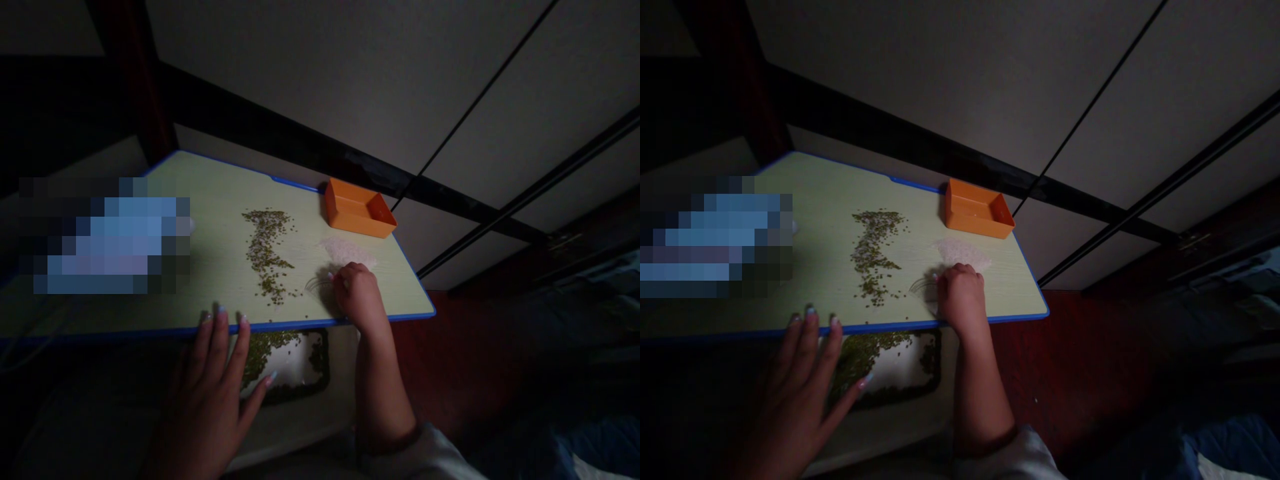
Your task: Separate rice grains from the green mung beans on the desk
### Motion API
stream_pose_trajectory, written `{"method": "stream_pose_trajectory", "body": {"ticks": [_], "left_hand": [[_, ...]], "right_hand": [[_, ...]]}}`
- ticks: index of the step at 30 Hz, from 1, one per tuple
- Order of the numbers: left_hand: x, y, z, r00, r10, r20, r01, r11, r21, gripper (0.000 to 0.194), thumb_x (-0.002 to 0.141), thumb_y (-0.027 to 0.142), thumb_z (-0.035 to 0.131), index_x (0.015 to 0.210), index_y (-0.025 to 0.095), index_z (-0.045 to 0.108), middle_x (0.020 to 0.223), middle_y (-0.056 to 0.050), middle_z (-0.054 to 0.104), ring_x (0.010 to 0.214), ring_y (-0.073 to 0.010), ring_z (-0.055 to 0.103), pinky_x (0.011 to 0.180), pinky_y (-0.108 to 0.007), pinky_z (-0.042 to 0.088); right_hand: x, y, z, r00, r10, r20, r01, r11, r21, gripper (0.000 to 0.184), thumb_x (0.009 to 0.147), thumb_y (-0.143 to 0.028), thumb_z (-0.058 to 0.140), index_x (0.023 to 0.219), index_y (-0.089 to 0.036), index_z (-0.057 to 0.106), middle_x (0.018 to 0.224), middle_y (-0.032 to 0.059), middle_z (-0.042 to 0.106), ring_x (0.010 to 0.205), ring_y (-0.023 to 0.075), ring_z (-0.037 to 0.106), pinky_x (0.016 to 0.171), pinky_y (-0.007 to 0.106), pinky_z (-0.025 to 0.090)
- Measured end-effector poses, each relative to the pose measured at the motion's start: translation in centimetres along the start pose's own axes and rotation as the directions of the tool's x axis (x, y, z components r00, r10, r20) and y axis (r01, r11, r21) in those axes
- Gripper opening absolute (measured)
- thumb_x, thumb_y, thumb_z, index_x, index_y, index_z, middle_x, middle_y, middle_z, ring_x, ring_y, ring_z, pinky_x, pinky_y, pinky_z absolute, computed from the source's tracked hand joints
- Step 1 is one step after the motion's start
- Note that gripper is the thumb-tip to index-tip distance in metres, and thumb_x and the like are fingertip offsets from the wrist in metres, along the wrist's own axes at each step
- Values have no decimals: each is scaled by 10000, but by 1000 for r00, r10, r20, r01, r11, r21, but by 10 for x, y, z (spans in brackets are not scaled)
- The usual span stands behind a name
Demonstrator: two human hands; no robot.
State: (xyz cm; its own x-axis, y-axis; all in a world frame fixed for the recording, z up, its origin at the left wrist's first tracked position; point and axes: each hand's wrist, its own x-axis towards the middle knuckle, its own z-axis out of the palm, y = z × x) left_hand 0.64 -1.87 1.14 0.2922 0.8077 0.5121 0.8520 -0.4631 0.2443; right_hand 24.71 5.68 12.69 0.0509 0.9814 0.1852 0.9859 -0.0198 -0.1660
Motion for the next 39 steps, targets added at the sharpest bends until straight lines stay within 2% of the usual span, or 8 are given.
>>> {"method": "stream_pose_trajectory", "body": {"ticks": [9, 18, 27, 32, 39], "left_hand": [[2, 2, -2, 1000, -3, 5, 3, 1000, -15, 842, 998, 496, 376, 1678, 236, -48, 1800, -139, -66, 1623, -476, 148, 1178, -724, 377], [1, 1, -1, 1000, 3, 1, -3, 1000, 8, 860, 991, 484, 395, 1676, 227, -57, 1794, -194, 0, 1618, -487, 160, 1123, -725, 435], [1, 2, -3, 1000, -6, 12, 7, 1000, -17, 841, 1005, 483, 386, 1676, 237, -58, 1795, -177, -36, 1613, -501, 161, 1147, -729, 400], [1, 2, -2, 1000, 5, -11, -5, 1000, -17, 835, 1006, 489, 385, 1679, 213, -26, 1793, -189, -16, 1617, -490, 155, 1165, -704, 380], [1, 3, -3, 1000, -5, 0, 5, 1000, -23, 839, 1007, 485, 387, 1677, 223, -44, 1797, -138, -81, 1621, -483, 142, 1182, -698, 361]], "right_hand": [[2, -1, 1, 997, -78, 19, 76, 995, 71, 193, 988, -177, 604, 832, -178, 718, 933, 107, 721, 924, 239, 616, 796, 330, 415], [1, -1, -1, 988, -155, 25, 149, 975, 165, 207, 989, -176, 610, 803, -184, 699, 895, 82, 685, 890, 220, 592, 800, 321, 418], [0, 1, -1, 997, -80, -11, 80, 993, 89, 200, 995, -176, 584, 843, -173, 714, 941, 104, 709, 936, 237, 602, 825, 333, 416], [-1, 1, -2, 983, -178, 40, 170, 973, 158, 218, 1006, -193, 577, 831, -183, 707, 913, 80, 691, 919, 214, 607, 826, 312, 427], [2, 0, 1, 995, -101, 24, 99, 993, 69, 232, 1012, -214, 567, 839, -180, 718, 924, 95, 704, 914, 231, 598, 807, 324, 407]]}}
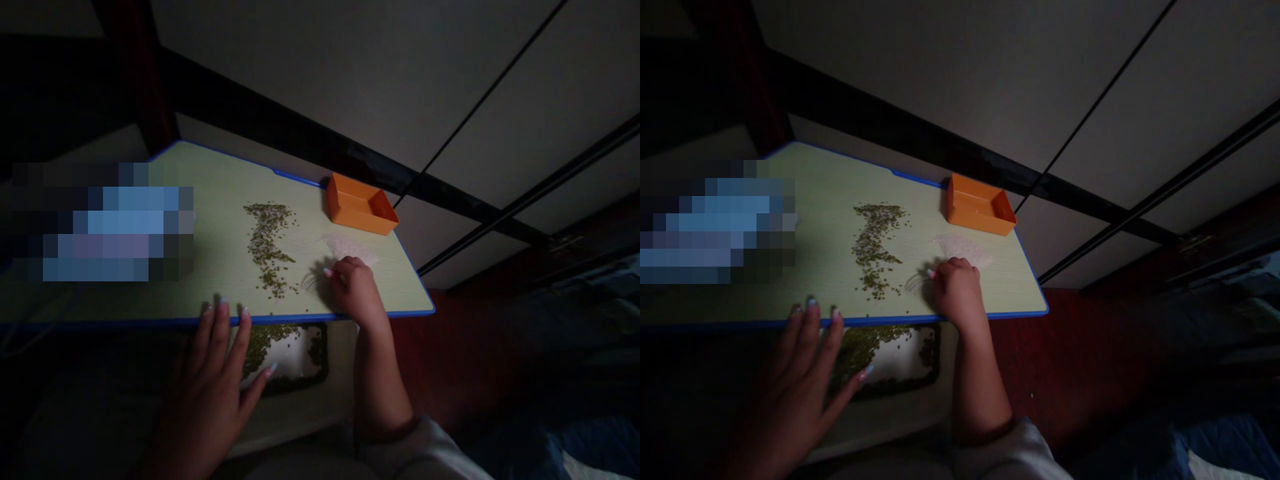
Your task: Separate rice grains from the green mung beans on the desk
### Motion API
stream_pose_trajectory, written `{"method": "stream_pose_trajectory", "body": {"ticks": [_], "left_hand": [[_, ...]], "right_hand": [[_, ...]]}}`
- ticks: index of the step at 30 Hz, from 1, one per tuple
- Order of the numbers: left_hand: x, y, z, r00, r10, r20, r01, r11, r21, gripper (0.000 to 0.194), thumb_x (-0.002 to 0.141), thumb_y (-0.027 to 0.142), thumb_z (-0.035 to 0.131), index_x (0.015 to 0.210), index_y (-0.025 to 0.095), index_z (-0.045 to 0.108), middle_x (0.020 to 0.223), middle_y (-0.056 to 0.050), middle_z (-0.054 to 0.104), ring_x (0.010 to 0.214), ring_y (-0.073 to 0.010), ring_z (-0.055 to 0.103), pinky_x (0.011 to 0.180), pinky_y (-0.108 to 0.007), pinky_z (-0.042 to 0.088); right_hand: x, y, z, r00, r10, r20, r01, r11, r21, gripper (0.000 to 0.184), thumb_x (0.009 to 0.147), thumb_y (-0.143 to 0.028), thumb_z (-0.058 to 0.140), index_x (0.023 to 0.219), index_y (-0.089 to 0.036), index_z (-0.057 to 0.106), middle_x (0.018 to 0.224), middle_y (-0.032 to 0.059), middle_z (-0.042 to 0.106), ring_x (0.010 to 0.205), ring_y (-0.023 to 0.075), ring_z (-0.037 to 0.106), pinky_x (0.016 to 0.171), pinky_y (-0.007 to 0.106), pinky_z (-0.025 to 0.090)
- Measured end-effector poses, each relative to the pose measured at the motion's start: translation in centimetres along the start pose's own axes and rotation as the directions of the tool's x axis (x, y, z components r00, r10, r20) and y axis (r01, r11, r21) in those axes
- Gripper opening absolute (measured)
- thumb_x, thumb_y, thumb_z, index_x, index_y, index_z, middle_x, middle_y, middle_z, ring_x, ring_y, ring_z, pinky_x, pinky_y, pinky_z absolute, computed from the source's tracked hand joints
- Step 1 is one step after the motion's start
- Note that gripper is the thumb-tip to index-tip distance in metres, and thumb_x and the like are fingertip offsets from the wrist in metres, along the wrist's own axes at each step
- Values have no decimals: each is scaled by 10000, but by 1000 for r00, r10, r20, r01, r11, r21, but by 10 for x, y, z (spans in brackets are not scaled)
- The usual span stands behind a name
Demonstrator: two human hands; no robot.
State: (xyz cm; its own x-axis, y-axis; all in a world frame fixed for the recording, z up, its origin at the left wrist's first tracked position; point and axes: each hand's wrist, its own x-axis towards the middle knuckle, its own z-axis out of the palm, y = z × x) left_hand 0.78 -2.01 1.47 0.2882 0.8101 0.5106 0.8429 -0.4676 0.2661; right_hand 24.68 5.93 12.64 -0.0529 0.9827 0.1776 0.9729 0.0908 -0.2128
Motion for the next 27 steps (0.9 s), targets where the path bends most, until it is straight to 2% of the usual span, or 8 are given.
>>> {"method": "stream_pose_trajectory", "body": {"ticks": [11, 19, 27], "left_hand": [[1, 2, -3, 1000, -4, 13, 4, 1000, 9, 844, 1008, 477, 403, 1677, 224, -44, 1792, -189, -19, 1609, -502, 173, 1160, -711, 391], [0, 0, -1, 1000, 11, -8, -11, 1000, 11, 847, 1002, 478, 398, 1678, 219, -43, 1798, -130, -86, 1633, -457, 114, 1195, -674, 357], [1, 2, -1, 1000, -2, -3, 2, 1000, 18, 837, 1009, 480, 372, 1675, 221, -64, 1795, -109, -114, 1626, -466, 137, 1162, -691, 384]], "right_hand": [[-1, -7, -2, 997, -76, 6, 76, 995, 61, 220, 1011, -194, 571, 838, -181, 706, 923, 89, 704, 923, 225, 598, 825, 326, 420], [-1, -5, 1, 999, -44, -24, 44, 999, 4, 222, 1002, -195, 577, 828, -187, 714, 926, 91, 708, 923, 228, 597, 819, 328, 407], [1, -4, 2, 999, -15, -41, 15, 1000, -18, 233, 1005, -197, 570, 823, -182, 715, 918, 96, 710, 905, 226, 592, 788, 320, 389]]}}
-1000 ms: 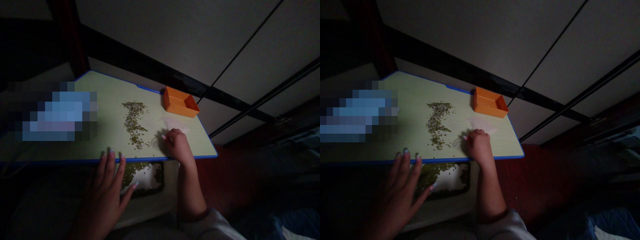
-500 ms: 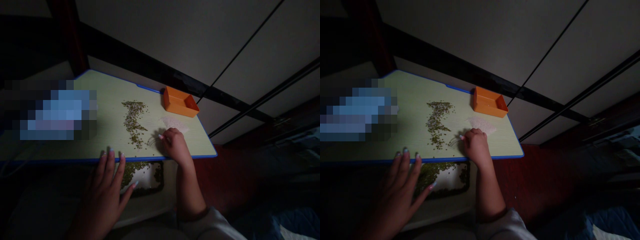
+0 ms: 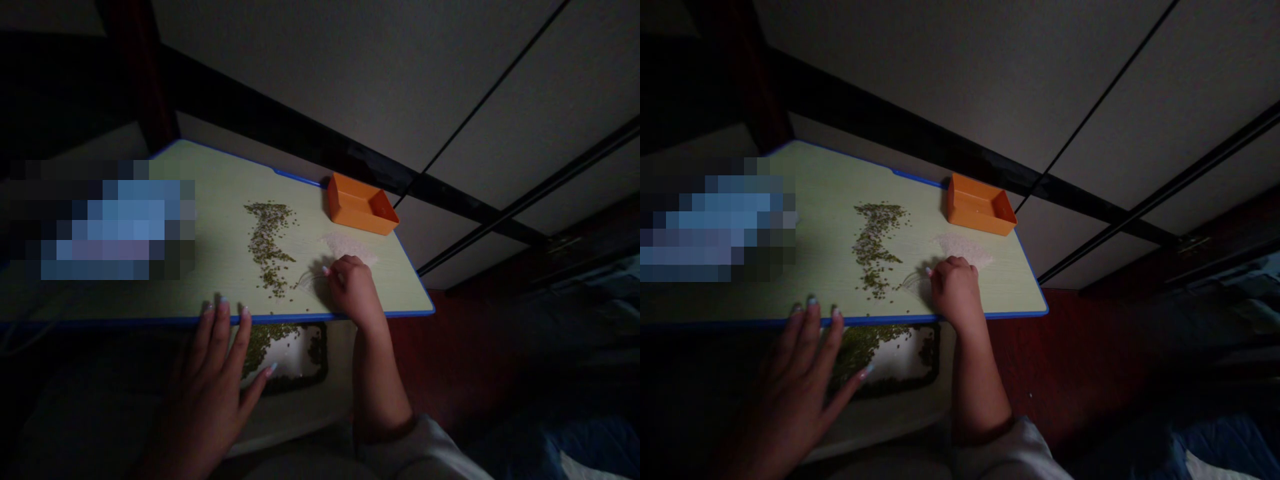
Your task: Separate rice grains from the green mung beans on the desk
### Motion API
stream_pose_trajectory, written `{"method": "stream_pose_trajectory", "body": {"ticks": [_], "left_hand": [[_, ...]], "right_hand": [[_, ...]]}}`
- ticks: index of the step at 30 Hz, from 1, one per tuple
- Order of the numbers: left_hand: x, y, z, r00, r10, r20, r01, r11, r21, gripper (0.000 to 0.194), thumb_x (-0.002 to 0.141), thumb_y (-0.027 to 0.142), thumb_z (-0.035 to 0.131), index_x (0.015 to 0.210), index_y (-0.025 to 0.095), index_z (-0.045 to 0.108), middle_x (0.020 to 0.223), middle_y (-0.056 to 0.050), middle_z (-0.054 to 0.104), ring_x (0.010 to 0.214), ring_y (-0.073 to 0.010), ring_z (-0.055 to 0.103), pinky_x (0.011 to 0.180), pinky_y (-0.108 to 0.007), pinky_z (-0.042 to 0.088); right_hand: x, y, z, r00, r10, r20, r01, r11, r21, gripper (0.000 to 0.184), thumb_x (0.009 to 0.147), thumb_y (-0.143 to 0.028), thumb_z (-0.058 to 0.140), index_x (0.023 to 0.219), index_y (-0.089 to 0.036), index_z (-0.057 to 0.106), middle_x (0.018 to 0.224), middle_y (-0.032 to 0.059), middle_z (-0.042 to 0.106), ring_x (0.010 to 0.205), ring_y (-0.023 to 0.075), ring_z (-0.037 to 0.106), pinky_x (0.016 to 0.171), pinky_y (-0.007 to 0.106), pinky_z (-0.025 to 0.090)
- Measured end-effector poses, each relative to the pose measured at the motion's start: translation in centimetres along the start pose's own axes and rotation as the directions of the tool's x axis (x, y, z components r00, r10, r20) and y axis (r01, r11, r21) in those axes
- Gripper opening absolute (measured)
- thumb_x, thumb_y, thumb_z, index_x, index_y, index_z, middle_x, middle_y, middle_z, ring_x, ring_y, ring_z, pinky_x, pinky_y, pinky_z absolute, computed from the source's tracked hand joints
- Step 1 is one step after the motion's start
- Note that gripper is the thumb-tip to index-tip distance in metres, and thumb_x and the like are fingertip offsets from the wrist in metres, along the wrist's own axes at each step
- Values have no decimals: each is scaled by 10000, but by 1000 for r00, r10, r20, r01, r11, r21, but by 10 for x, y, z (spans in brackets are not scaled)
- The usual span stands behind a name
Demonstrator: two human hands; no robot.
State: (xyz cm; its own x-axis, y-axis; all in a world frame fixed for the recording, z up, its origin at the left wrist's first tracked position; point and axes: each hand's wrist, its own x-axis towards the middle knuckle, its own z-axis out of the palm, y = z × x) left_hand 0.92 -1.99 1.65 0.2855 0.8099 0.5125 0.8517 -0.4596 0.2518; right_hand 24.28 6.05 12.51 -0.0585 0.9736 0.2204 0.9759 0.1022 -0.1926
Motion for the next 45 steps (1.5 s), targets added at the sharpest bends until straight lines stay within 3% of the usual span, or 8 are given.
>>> {"method": "stream_pose_trajectory", "body": {"ticks": [14, 31, 38, 45], "left_hand": [[-3, -1, 0, 1000, -9, 20, 9, 1000, -30, 853, 999, 475, 415, 1678, 243, -46, 1800, -110, -85, 1633, -452, 124, 1208, -676, 340], [-4, -5, 2, 999, 1, 33, -1, 1000, -24, 862, 990, 493, 458, 1681, 218, 22, 1794, -186, 22, 1632, -452, 130, 1223, -678, 327], [-4, -5, -2, 999, -9, 48, 10, 1000, -4, 870, 996, 472, 450, 1678, 243, -40, 1791, -192, 53, 1629, -450, 158, 1180, -692, 394], [-3, -4, -2, 1000, 9, 12, -9, 1000, 1, 858, 999, 458, 428, 1680, 220, -39, 1778, -231, 85, 1596, -510, 221, 1096, -743, 457]], "right_hand": [[7, -1, 1, 998, 61, 15, -61, 998, -24, 223, 1015, -195, 568, 874, -172, 740, 967, 116, 725, 943, 231, 615, 822, 327, 410], [7, 0, -2, 994, -106, 26, 103, 990, 100, 202, 996, -191, 585, 841, -193, 715, 930, 94, 694, 918, 233, 588, 820, 334, 415], [0, 5, -4, 993, -115, 0, 114, 982, 151, 218, 997, -199, 570, 819, -202, 695, 917, 86, 674, 931, 240, 604, 835, 350, 436], [0, 1, -3, 992, -121, 23, 118, 987, 113, 207, 987, -191, 573, 829, -199, 706, 918, 90, 681, 919, 239, 598, 826, 350, 428]]}}
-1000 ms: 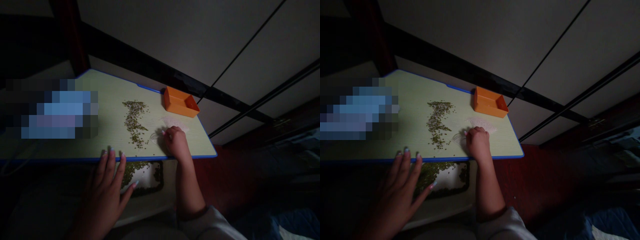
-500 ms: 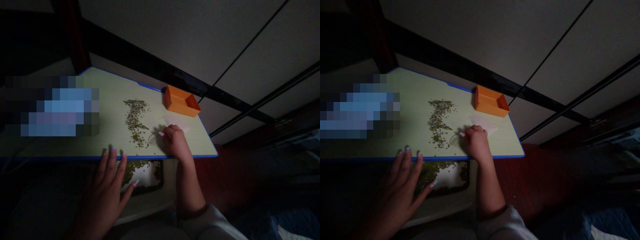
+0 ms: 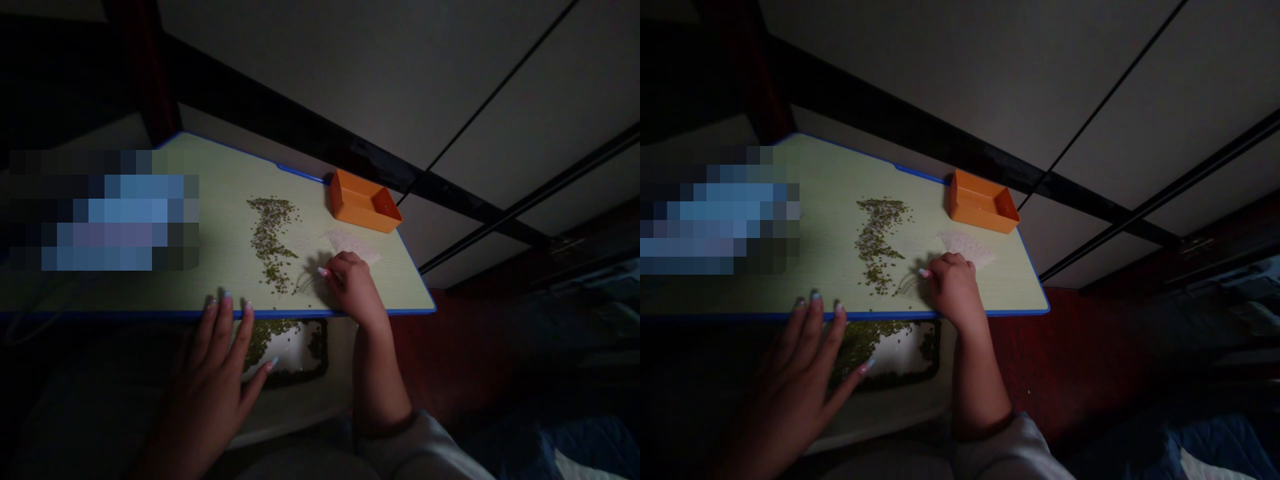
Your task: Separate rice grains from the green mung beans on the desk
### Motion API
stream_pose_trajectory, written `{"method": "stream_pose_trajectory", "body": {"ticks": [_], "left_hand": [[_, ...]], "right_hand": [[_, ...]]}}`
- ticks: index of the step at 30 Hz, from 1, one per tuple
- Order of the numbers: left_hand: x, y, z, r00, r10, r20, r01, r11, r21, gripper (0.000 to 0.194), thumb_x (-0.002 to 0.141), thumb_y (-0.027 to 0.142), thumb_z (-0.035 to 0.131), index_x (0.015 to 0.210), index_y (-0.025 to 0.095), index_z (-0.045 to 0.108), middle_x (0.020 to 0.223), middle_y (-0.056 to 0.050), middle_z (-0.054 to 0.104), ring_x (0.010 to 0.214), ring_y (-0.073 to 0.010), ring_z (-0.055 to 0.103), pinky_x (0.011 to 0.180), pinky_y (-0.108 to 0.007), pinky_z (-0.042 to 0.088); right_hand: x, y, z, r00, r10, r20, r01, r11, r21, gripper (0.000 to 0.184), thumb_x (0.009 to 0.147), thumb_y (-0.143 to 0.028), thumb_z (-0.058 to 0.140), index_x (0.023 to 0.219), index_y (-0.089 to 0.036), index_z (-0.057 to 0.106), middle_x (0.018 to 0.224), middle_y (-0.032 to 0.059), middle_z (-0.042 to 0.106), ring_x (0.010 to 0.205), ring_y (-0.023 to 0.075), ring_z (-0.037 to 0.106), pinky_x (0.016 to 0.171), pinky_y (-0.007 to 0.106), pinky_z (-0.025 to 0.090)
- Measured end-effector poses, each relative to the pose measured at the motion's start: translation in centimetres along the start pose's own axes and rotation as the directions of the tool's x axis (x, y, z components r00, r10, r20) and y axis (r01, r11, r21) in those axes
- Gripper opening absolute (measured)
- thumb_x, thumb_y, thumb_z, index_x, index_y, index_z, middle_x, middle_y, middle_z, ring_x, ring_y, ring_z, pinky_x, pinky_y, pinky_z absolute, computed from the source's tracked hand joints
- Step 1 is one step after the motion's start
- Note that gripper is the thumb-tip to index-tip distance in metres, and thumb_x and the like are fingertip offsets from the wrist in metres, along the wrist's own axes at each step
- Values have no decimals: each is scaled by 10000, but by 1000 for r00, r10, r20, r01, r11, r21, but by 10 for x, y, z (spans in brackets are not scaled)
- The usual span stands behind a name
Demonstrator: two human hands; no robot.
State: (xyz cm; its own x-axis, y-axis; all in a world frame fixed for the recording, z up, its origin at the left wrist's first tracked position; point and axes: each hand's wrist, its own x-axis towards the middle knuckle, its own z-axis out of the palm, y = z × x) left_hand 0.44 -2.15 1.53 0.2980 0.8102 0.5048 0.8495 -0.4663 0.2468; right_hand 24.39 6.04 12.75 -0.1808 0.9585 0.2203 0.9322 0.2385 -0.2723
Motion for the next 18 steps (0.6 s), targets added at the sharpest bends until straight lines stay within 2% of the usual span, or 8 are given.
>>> {"method": "stream_pose_trajectory", "body": {"ticks": [6, 10, 18], "left_hand": [[0, -1, 1, 1000, -6, 12, 7, 1000, -11, 874, 990, 463, 446, 1679, 246, -46, 1789, -195, 71, 1625, -462, 165, 1143, -718, 435], [0, -1, 2, 1000, -8, 16, 9, 1000, -14, 875, 990, 475, 446, 1680, 245, -40, 1794, -181, 49, 1624, -464, 166, 1165, -712, 413], [1, 0, 1, 1000, -17, 18, 17, 1000, -7, 852, 1000, 493, 409, 1678, 247, -44, 1801, -146, -15, 1633, -443, 145, 1178, -690, 393]], "right_hand": [[2, 2, 3, 996, 86, -25, -87, 992, -88, 218, 992, -192, 576, 822, -188, 712, 917, 102, 704, 902, 243, 598, 796, 348, 412], [4, 1, 5, 991, 122, -47, -126, 987, -98, 225, 1004, -198, 577, 823, -183, 710, 916, 104, 713, 901, 238, 601, 793, 341, 409], [4, -1, 2, 999, 44, 2, -44, 998, -48, 228, 1011, -209, 582, 814, -195, 697, 901, 88, 692, 911, 237, 600, 804, 331, 413]]}}
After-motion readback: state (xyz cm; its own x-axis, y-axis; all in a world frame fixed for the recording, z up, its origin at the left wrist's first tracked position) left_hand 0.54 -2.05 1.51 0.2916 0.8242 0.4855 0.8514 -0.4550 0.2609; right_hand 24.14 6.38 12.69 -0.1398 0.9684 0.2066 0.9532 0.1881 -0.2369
